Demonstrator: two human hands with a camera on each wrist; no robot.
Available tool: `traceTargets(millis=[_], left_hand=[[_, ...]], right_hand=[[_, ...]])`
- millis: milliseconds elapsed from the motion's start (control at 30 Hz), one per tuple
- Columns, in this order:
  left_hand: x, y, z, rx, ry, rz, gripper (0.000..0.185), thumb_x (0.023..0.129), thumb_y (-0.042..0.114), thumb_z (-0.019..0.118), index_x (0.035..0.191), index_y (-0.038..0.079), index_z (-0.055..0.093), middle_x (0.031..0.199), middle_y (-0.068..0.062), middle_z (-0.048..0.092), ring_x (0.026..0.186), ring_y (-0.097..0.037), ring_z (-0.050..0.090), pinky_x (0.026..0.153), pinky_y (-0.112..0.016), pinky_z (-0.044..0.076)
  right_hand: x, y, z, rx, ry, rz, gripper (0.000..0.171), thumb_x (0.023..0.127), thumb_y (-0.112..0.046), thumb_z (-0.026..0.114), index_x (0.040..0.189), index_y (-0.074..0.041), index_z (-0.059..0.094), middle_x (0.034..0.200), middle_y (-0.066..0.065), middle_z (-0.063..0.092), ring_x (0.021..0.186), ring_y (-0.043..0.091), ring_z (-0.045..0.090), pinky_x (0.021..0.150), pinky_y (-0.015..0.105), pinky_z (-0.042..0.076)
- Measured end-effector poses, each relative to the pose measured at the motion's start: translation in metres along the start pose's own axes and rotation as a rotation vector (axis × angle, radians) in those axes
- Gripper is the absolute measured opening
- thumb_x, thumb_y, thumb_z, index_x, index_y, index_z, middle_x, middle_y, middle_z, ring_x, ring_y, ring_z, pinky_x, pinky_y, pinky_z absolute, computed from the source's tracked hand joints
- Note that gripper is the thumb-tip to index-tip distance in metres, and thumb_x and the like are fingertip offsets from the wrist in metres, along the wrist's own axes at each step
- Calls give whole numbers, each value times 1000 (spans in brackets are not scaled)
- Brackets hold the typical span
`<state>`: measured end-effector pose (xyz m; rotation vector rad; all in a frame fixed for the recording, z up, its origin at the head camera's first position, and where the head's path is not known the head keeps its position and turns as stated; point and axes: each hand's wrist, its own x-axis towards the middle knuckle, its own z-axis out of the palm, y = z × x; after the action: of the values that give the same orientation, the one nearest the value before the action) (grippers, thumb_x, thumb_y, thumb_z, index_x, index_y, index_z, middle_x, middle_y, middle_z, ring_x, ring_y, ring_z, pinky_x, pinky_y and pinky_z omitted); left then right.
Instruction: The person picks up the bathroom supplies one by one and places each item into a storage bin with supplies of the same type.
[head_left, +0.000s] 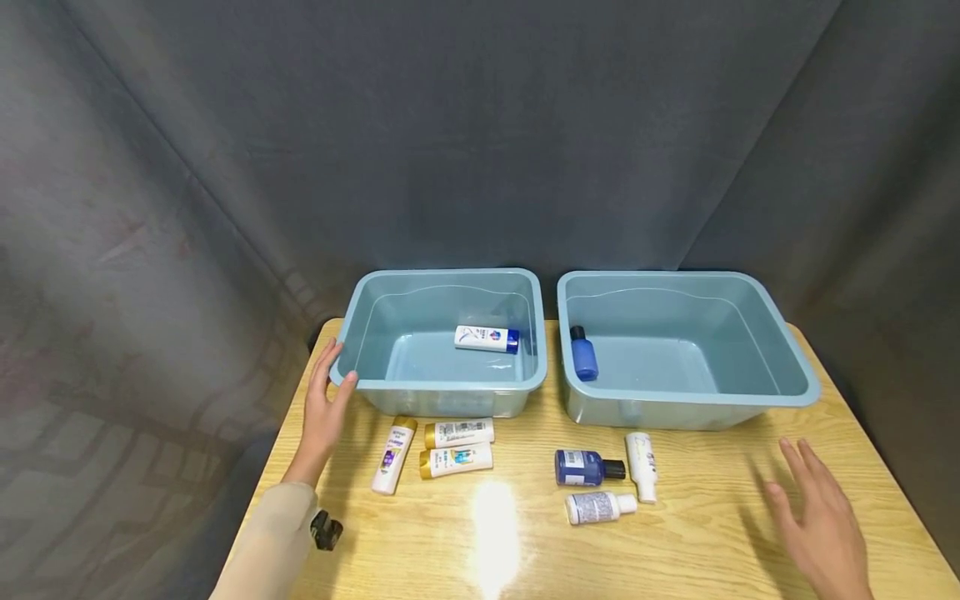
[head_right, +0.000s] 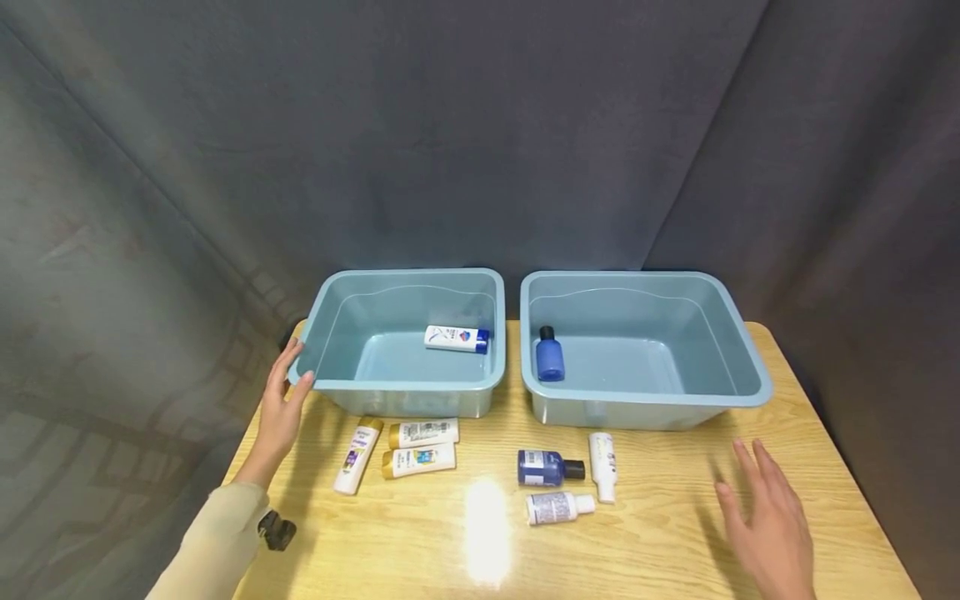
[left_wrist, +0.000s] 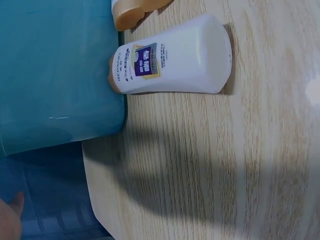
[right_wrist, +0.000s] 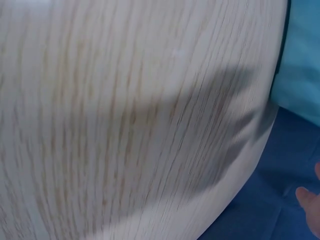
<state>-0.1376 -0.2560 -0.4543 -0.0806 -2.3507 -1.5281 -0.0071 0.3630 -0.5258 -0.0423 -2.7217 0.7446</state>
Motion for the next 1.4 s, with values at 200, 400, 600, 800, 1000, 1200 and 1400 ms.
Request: traceTargets(millis=[200,400,600,800,1000,1200,1400], left_hand=[[1,12,2,18,17,28,49,98,1,56,144,-9,43,156,-26,29,144,-42,24,115,-56,21],[2,10,9,16,73,131,47,96,-5,53,141,-13,43,151,-32,34,142,-46,27,114,-30,21],[1,9,11,-38,90,105,49,95,-5,52,143,-12,41,153,-29,33,144,-42,25,116,-32,21],[1,8,8,-56,45,39,50,98,-2,52,145,-9,39,156,-25,29,146,-38,22,117,-48,18],[1,7,6,-43,35,22,50,98,1,53,146,-8,39,156,-25,28,145,-40,23,115,-56,19],[4,-19,6,-21,60,53,51,99,3,55,148,-1,42,157,-17,32,146,-34,25,115,-54,20],[6,-35,6,15,63,58,51,99,9,57,149,9,45,157,-4,35,145,-23,28,115,-51,23]], right_hand=[[-2,-7,4,13,4,-17,60,103,-15,50,158,-16,26,161,22,21,142,51,20,116,60,8],[-2,-20,9,23,-37,-10,65,101,-17,56,159,-17,26,160,22,22,140,53,22,111,68,12],[-5,-36,15,49,-46,-40,67,98,-17,61,157,-18,30,159,19,28,141,49,26,111,66,16],[-7,-52,24,72,-30,-96,66,95,-17,67,154,-20,38,154,20,38,142,41,30,115,58,18],[-2,-69,37,92,34,-203,66,88,-16,75,148,-18,48,148,16,47,142,21,35,118,28,18],[5,-83,48,122,66,-305,62,85,-19,77,142,-10,55,148,8,49,140,0,29,112,13,15],[6,-96,57,135,43,-355,63,85,-32,74,141,-9,56,148,4,49,140,3,32,113,16,17]])
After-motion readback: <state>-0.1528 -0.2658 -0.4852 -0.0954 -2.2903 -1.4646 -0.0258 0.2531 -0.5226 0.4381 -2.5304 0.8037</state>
